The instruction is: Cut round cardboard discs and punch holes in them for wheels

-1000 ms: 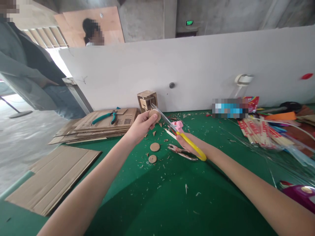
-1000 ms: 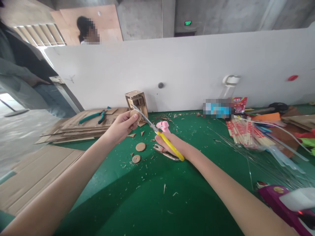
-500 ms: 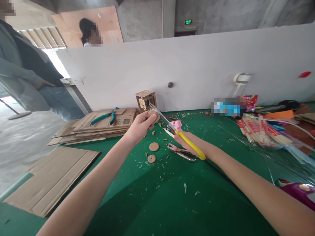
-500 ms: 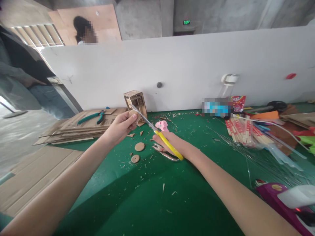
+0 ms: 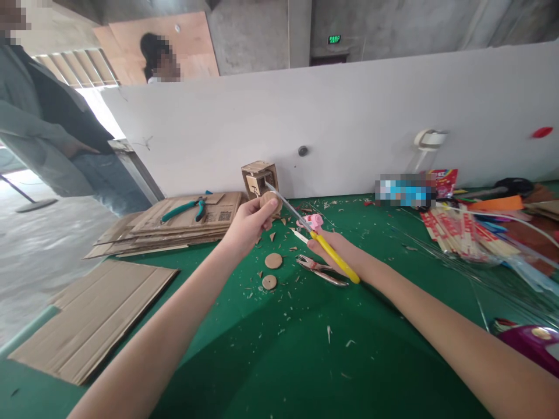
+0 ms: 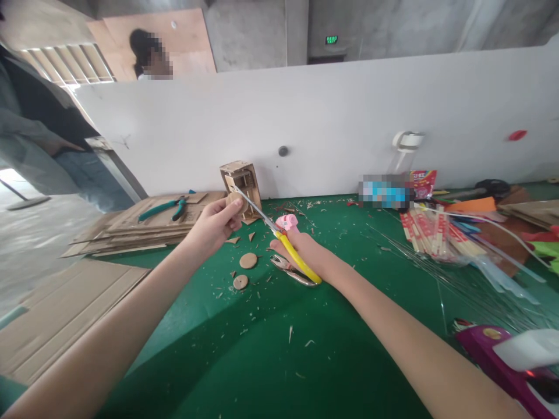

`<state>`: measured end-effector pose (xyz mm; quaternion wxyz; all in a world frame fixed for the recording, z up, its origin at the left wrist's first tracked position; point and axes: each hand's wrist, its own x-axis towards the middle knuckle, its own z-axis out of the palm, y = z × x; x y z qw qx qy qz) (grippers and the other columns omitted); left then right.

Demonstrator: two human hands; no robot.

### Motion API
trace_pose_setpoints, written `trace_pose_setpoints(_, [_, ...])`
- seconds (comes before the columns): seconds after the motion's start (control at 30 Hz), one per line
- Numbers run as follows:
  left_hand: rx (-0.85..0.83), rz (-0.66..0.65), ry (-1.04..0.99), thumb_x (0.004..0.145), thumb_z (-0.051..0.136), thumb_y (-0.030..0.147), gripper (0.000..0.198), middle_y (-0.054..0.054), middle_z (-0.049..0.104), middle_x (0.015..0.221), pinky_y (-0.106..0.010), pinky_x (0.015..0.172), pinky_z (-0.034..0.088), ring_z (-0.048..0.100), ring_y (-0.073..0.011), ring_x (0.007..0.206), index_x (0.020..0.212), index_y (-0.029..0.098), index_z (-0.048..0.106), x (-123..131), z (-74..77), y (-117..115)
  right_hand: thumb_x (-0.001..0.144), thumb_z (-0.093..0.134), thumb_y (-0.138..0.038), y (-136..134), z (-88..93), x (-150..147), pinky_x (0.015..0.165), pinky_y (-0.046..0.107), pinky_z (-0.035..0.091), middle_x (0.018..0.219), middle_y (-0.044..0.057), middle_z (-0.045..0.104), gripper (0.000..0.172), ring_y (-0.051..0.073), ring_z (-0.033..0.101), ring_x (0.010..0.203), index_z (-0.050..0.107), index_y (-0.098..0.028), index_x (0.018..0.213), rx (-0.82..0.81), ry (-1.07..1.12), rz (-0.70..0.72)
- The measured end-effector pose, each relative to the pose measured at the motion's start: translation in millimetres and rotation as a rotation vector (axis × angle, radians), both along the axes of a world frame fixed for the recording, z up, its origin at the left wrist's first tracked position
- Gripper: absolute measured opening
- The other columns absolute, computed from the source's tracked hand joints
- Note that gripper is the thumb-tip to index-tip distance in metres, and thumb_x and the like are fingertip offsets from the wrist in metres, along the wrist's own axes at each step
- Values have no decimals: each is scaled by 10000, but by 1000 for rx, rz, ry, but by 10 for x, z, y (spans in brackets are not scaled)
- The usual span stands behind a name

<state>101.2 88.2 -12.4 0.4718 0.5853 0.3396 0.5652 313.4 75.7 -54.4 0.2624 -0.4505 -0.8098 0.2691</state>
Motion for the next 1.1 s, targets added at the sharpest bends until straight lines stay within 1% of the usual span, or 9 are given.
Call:
trace_pose_setpoints(0.13, [34,70,-61,808,645,392,307,41,379,613,-214,466,283,342,-57,508,667,166,493,143,-57,-43,890,368,-586,-20,8,-27,528,284,391,660,7,493,386,153,458,576,377,-221,767,-26,18,-24])
trace_pose_setpoints(0.27, [20,27,5,808,643,400,300,42,386,618,-218,465,278,337,-61,510,685,171,493,130,-58,-49,920,289,-599,-23,42,-2,565,297,408,646,-5,424,421,151,441,592,351,-224,740,-71,46,185])
trace_pose_setpoints(0.33, [6,3,41,808,642,405,304,44,379,603,-223,462,263,329,-66,509,687,173,487,96,-55,-36,916,285,-616,-18,49,10,582,305,411,652,-7,413,429,154,437,604,341,-227,745,-74,51,226])
trace_pose_setpoints(0.6, [48,-61,123,847,594,413,304,40,363,624,-226,482,238,303,-72,529,716,170,466,10,-43,-2,881,301,-646,-48,58,-23,543,294,354,617,-12,425,458,147,412,562,347,-229,698,-34,23,82])
trace_pose_setpoints(0.7, [32,-76,157,863,573,396,286,38,346,645,-228,484,224,285,-74,533,731,170,458,-40,5,-4,865,304,-664,-48,77,-23,536,291,355,624,-6,442,464,149,426,557,354,-228,713,-32,-8,46])
trace_pose_setpoints(0.8, [30,-161,233,881,543,378,289,34,319,666,-234,493,228,266,-81,541,705,175,435,-123,85,-13,843,299,-709,-27,78,-10,528,289,356,630,-3,449,499,144,422,548,350,-228,721,-20,-24,33])
trace_pose_setpoints(0.9, [45,-225,371,907,489,384,308,35,292,668,-247,500,222,251,-89,542,688,183,407,-204,155,-26,848,253,-729,-9,70,11,540,296,374,633,-4,425,527,145,424,557,346,-226,719,-30,-30,122])
trace_pose_setpoints(1.0, [47,-201,512,919,457,397,306,38,280,666,-257,503,213,252,-96,545,702,192,394,-248,188,-40,885,217,-693,-5,67,33,579,300,409,681,3,405,512,153,443,606,355,-220,742,-60,12,262])
trace_pose_setpoints(1.1, [66,-182,624,922,445,391,279,33,305,681,-260,512,227,284,-102,561,726,196,407,-262,204,-54,893,237,-678,-8,68,41,619,317,423,712,13,403,503,160,432,638,365,-216,741,-31,5,280])
